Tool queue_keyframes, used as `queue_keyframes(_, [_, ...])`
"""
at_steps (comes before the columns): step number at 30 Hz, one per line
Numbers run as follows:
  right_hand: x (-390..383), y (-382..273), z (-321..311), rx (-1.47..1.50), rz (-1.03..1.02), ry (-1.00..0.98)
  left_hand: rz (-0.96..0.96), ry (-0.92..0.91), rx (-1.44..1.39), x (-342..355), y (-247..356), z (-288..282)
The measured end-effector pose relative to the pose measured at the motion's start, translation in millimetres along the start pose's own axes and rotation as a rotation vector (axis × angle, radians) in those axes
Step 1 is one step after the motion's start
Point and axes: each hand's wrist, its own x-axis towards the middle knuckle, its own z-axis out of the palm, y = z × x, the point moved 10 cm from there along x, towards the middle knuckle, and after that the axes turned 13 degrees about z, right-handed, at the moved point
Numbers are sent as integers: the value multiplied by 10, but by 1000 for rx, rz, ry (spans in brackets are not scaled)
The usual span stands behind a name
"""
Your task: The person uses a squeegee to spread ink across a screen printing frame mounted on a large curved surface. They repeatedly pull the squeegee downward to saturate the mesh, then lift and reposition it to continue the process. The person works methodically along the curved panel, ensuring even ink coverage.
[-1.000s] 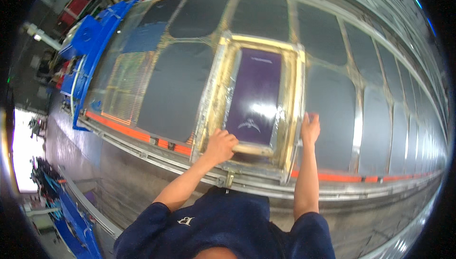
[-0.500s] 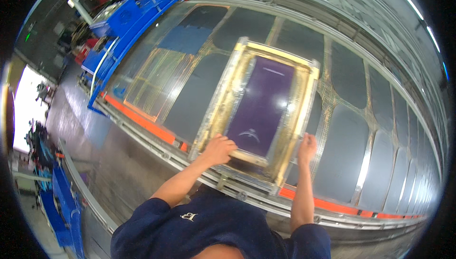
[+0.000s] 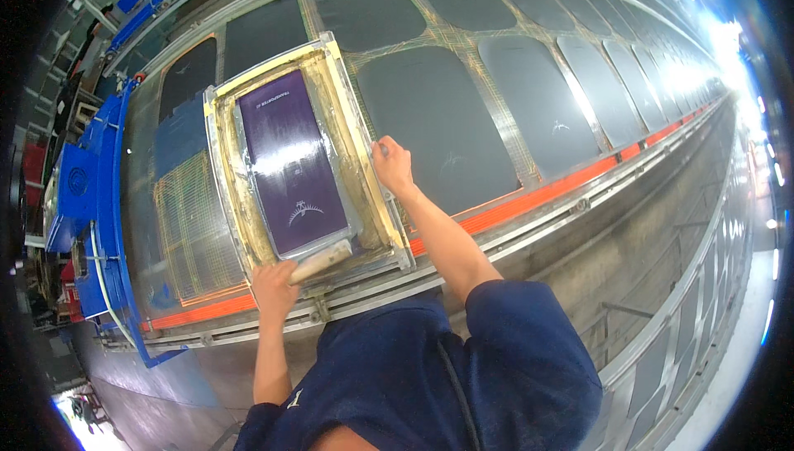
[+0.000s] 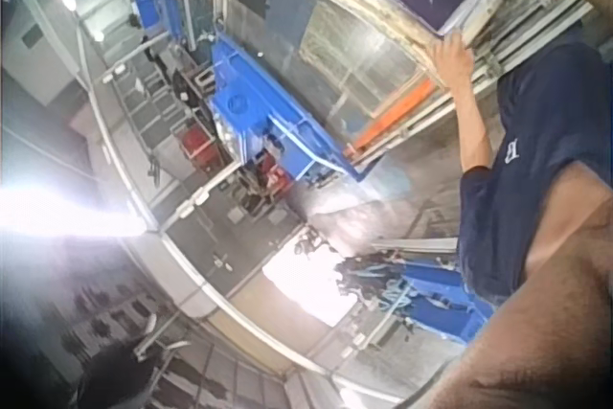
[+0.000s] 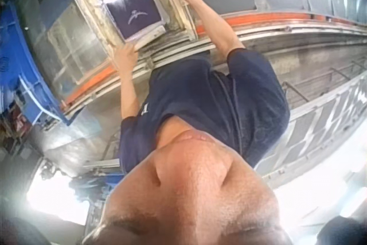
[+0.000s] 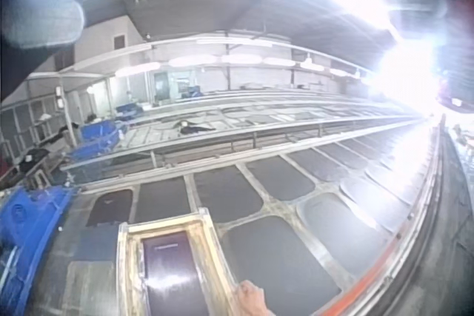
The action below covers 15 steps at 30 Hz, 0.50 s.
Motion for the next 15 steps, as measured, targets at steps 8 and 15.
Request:
queue_keyframes(8, [24,-49,-61,-51,8,37,80,87,30,-185,318,207])
queue_keyframes(15, [-76,-63,-127,-137,138,7,133,155,86,539,-418,140])
